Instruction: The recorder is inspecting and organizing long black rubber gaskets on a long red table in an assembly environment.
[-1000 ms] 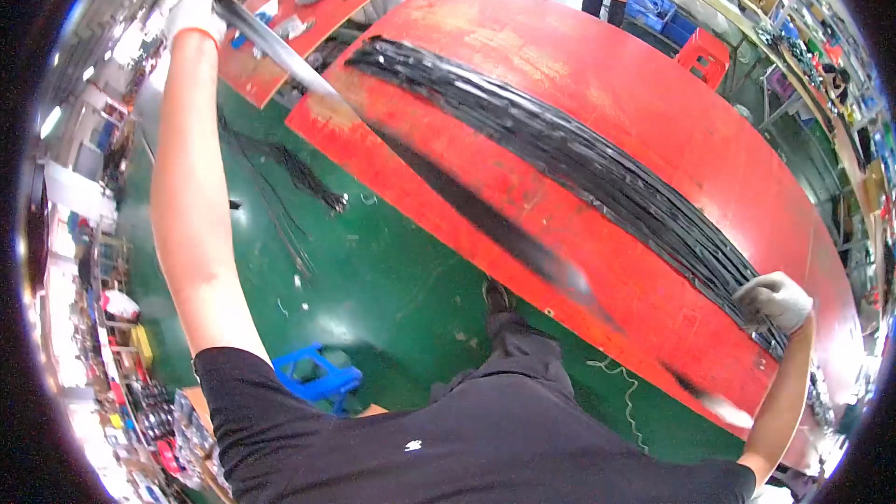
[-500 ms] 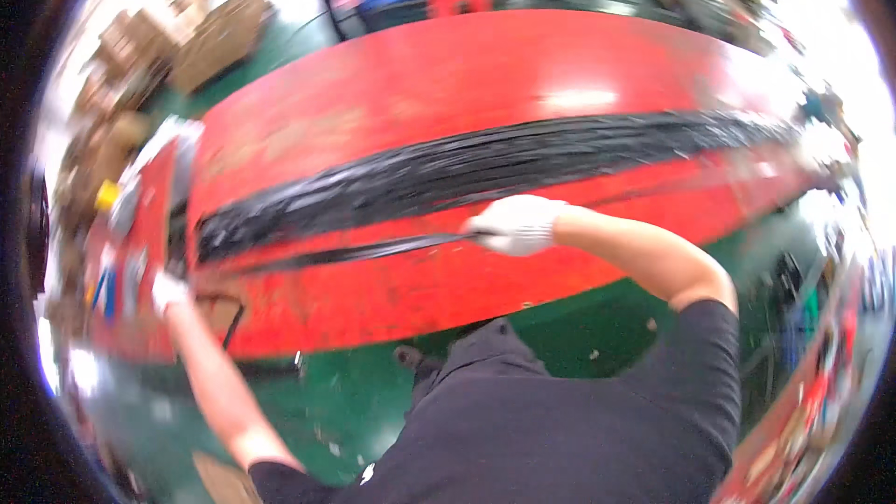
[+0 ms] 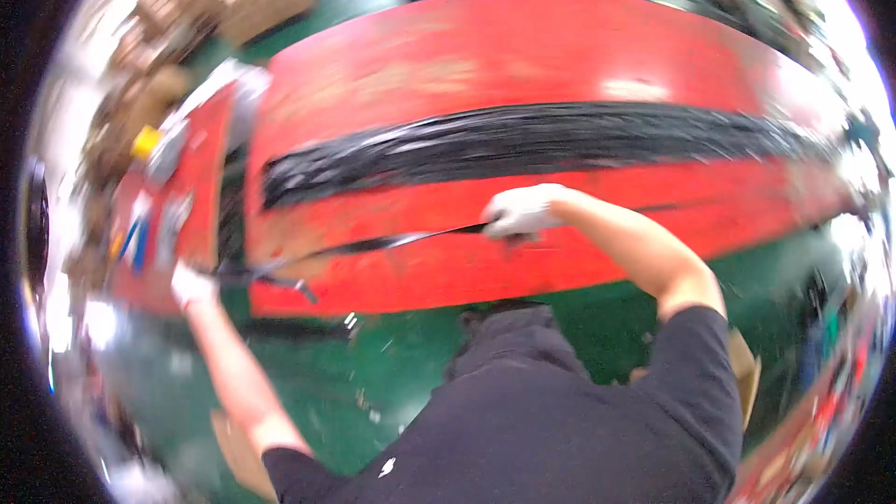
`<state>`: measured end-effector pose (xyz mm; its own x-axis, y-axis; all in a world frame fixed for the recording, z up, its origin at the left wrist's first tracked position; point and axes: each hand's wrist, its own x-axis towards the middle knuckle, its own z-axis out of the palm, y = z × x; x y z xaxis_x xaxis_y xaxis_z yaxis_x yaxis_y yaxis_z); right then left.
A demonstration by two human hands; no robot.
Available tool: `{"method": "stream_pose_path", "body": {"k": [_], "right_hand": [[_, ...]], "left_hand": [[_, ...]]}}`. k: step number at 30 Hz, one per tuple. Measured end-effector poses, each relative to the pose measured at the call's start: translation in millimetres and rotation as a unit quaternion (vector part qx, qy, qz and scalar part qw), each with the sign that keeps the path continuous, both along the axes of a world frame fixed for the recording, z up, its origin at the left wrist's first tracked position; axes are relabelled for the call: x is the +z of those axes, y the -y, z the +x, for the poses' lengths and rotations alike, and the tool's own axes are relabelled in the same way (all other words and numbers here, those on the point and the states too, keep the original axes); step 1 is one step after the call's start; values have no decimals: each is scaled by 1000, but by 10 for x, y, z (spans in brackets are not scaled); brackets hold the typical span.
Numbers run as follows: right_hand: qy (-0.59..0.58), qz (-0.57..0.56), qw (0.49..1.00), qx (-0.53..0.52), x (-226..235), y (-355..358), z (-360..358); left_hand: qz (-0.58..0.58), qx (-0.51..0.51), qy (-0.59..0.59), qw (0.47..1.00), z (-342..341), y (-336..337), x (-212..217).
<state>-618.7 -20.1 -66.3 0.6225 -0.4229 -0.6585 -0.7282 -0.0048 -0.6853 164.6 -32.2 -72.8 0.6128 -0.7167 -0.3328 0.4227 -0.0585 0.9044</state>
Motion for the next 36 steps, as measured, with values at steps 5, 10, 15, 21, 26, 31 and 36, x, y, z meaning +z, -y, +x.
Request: {"method": "stream_pose_path", "body": {"k": [5, 10, 15, 21, 26, 31, 36], "right_hand": [[-17, 65, 997, -39, 9, 313, 462], [-1, 125, 992, -15, -265, 617, 1198], [4, 135, 990, 41, -313, 863, 2401], [33, 139, 990, 7, -765, 1015, 4043], [-3, 184, 983, -25, -1334, 1075, 5114], [-5, 211, 977, -30, -1941, 1134, 5842], [-19, 217, 971, -101, -2069, 1242, 6581]], "left_hand": [[-70, 104, 23, 992, 492, -160, 505], [-64, 183, -23, 981, 502, -160, 853], [-76, 162, -11, 984, 1474, 20, 528], [84, 216, -27, 973, 2020, 746, -421], [147, 216, -107, 959, 2494, 903, -1922], [109, 236, -178, 949, 2522, 823, -2857], [266, 90, -112, 953, 2426, 775, -2534]]}}
